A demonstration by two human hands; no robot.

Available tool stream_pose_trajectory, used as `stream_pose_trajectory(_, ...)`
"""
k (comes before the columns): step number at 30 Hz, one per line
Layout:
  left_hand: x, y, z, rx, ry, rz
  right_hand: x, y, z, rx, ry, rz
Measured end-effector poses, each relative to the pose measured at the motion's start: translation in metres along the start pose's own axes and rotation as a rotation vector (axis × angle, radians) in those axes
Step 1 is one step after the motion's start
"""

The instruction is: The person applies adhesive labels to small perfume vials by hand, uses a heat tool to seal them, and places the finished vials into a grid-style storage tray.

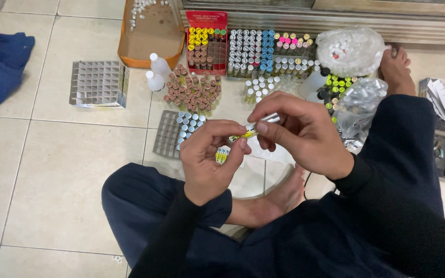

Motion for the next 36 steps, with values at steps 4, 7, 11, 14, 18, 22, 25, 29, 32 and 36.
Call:
stream_pose_trajectory(4, -0.001, 0.003, 0.01, 0.001, 0.039, 0.003, -0.003, 0.002, -0.006, 0.035, 0.066, -0.081)
stream_pose_trajectory(7, -0.003, 0.005, 0.018, -0.018, 0.032, -0.014, -0.003, 0.001, -0.012, 0.125, 0.051, -0.102)
stream_pose_trajectory(11, -0.003, 0.008, 0.02, -0.004, 0.067, -0.032, -0.002, 0.002, -0.019, 0.175, -0.026, -0.138)
stream_pose_trajectory(14, -0.003, 0.01, 0.022, -0.006, 0.083, -0.05, -0.001, 0.002, -0.019, 0.185, -0.085, -0.151)
stream_pose_trajectory(18, -0.003, 0.011, 0.025, -0.043, 0.092, -0.06, 0.0, 0.003, -0.017, 0.16, -0.177, -0.172)
stream_pose_trajectory(22, -0.002, 0.014, 0.021, -0.084, 0.097, -0.06, -0.001, 0.003, -0.014, 0.147, -0.22, -0.167)
stream_pose_trajectory(25, 0.0, 0.014, 0.02, -0.096, 0.096, -0.074, -0.002, 0.003, -0.01, 0.125, -0.304, -0.155)
stream_pose_trajectory(29, 0.007, 0.014, 0.012, -0.081, 0.116, -0.084, -0.006, 0.001, -0.002, 0.083, -0.326, -0.154)
stream_pose_trajectory(32, 0.016, 0.015, 0.005, -0.031, 0.145, -0.067, -0.012, -0.004, 0.006, 0.063, -0.295, -0.172)
stream_pose_trajectory(36, 0.035, 0.009, -0.001, 0.025, 0.064, -0.053, -0.021, -0.017, 0.023, 0.071, -0.2, -0.199)
Point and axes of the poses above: each hand's wrist, its own y-axis away from the middle knuckle, its own x-axis out of the back of the hand, z = x × y, the point moved 5 cm from there along -y, towards the middle knuckle, and after that the axes turned 15 degrees about x, right-handed, at the moved point
